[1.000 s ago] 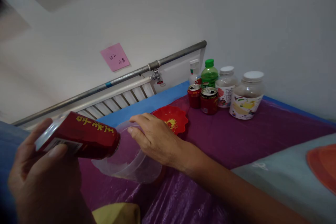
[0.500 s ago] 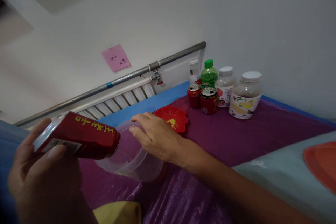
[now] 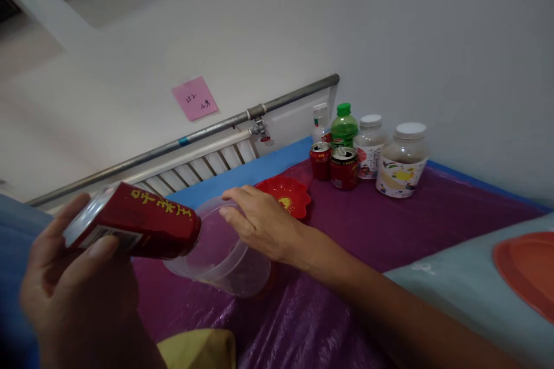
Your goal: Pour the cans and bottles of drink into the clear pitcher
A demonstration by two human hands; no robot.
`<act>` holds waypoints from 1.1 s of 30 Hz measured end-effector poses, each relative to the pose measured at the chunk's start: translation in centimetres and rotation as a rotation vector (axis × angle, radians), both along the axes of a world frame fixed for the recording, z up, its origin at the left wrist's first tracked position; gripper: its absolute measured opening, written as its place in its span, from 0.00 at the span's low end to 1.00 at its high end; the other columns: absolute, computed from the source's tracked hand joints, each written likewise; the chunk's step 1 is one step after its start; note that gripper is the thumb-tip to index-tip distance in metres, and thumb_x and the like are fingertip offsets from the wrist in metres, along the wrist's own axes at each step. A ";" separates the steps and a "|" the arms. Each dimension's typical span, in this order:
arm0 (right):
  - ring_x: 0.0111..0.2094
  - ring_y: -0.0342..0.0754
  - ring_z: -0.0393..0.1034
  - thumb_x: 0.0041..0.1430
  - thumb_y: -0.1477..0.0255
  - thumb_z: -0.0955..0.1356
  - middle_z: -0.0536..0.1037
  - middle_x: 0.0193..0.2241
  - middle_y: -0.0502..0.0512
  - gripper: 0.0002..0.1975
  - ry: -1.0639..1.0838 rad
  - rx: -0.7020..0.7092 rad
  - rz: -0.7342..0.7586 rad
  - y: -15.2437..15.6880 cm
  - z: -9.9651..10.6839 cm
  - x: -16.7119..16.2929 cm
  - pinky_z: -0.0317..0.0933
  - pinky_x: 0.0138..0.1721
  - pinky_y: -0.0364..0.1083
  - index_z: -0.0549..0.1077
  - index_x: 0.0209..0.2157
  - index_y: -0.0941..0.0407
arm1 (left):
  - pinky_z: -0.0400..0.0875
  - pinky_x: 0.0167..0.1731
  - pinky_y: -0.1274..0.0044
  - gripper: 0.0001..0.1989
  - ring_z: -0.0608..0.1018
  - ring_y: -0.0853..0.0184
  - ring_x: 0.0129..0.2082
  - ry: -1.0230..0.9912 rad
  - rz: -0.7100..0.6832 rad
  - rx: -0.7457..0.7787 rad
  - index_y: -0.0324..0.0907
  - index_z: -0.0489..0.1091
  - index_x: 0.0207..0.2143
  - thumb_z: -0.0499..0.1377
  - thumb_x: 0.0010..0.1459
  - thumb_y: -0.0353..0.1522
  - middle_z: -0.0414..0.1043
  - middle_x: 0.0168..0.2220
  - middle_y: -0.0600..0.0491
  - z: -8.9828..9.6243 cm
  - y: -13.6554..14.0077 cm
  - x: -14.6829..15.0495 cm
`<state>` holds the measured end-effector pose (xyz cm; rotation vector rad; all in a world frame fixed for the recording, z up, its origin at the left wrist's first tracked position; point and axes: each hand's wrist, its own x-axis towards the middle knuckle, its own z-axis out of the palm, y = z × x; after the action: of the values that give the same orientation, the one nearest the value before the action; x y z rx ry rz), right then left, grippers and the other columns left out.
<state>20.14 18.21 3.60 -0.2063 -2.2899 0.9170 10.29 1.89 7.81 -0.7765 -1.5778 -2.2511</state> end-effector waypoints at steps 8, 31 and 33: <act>0.50 0.48 0.70 0.67 0.68 0.61 0.76 0.48 0.58 0.15 0.017 -0.026 0.007 0.1 -0.6 -0.4 0.61 0.53 0.47 0.72 0.50 0.57 | 0.73 0.42 0.82 0.29 0.77 0.68 0.41 0.038 -0.016 0.000 0.46 0.73 0.51 0.68 0.42 0.29 0.77 0.44 0.55 0.0 -0.3 -0.5; 0.51 0.52 0.68 0.67 0.72 0.61 0.76 0.50 0.61 0.14 -0.079 -0.006 0.042 -0.1 0.5 0.3 0.59 0.53 0.50 0.72 0.50 0.60 | 0.72 0.40 0.83 0.30 0.77 0.69 0.42 0.007 0.083 -0.052 0.50 0.73 0.51 0.70 0.41 0.33 0.77 0.44 0.56 0.9 0.5 1.4; 0.50 0.52 0.69 0.67 0.72 0.61 0.76 0.48 0.61 0.14 -0.088 -0.023 0.038 -0.1 0.7 0.4 0.59 0.52 0.50 0.72 0.50 0.60 | 0.70 0.42 0.84 0.30 0.76 0.70 0.43 0.045 0.092 -0.052 0.49 0.73 0.51 0.70 0.41 0.31 0.77 0.45 0.56 1.2 0.8 1.2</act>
<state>20.54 18.14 4.31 -0.2176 -2.3719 0.9713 11.53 2.69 9.06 -0.7470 -1.6231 -2.1209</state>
